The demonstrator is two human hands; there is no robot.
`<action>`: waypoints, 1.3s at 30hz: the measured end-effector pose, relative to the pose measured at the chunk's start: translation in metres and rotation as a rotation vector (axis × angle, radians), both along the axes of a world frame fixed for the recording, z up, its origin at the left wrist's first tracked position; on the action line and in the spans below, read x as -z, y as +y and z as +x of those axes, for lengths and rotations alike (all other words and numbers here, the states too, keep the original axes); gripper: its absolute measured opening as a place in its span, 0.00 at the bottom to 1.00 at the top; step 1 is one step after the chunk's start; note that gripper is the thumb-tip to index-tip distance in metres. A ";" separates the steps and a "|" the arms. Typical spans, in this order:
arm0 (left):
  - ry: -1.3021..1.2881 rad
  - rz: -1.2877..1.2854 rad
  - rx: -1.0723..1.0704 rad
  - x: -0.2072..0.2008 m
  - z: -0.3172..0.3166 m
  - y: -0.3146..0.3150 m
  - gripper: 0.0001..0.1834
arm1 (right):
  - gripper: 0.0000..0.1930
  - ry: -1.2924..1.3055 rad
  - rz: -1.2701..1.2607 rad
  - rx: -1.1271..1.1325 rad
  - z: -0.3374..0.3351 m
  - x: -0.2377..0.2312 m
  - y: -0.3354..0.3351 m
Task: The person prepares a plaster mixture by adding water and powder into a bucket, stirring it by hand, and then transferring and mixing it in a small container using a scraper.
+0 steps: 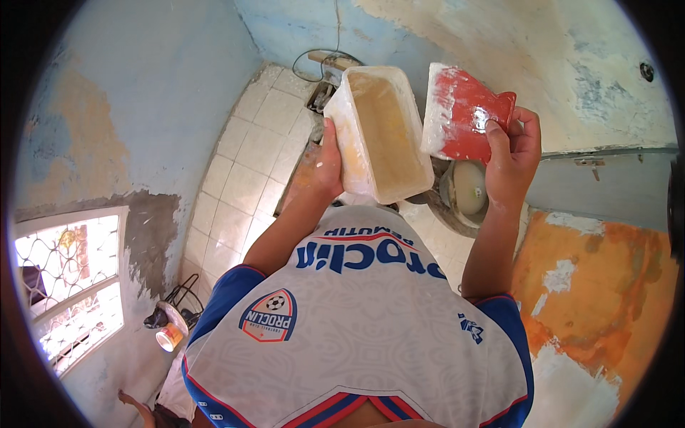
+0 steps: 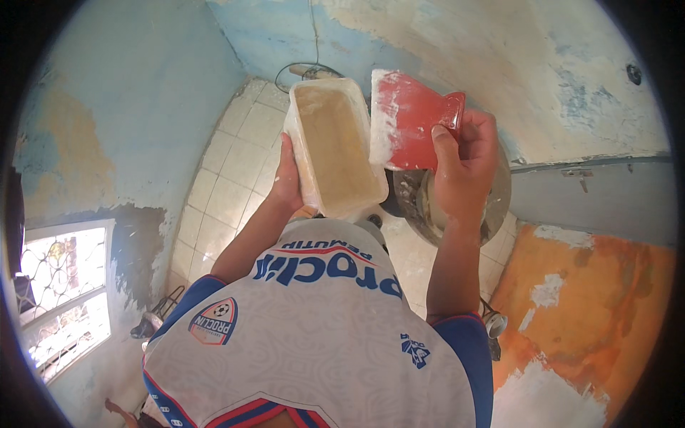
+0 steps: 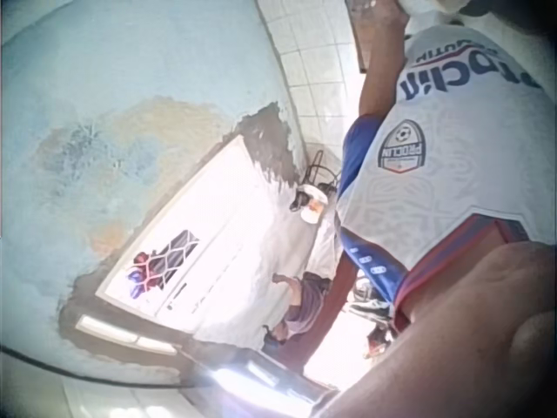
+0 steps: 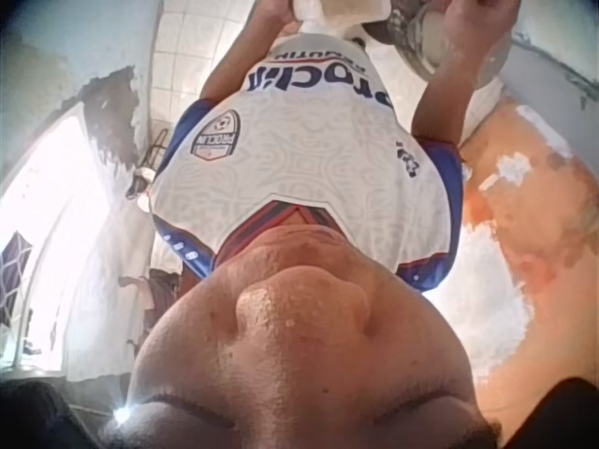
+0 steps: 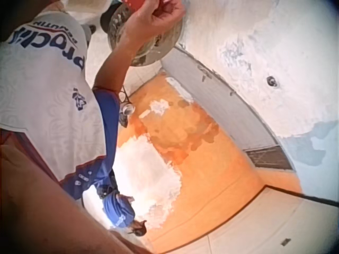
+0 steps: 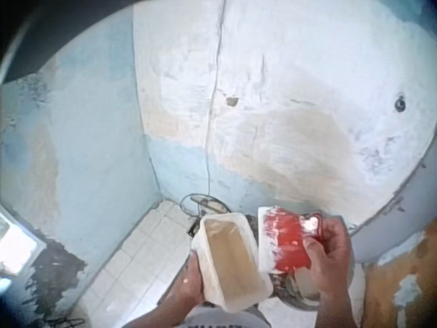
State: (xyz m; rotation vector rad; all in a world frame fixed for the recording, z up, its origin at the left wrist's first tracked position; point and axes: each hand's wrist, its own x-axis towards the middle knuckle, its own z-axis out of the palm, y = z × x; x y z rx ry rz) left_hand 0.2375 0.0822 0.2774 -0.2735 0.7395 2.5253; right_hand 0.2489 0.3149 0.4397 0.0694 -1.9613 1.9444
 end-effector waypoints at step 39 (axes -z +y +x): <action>0.103 0.093 0.270 -0.017 -0.024 -0.023 0.34 | 0.12 0.392 0.960 -0.558 0.013 -0.053 0.051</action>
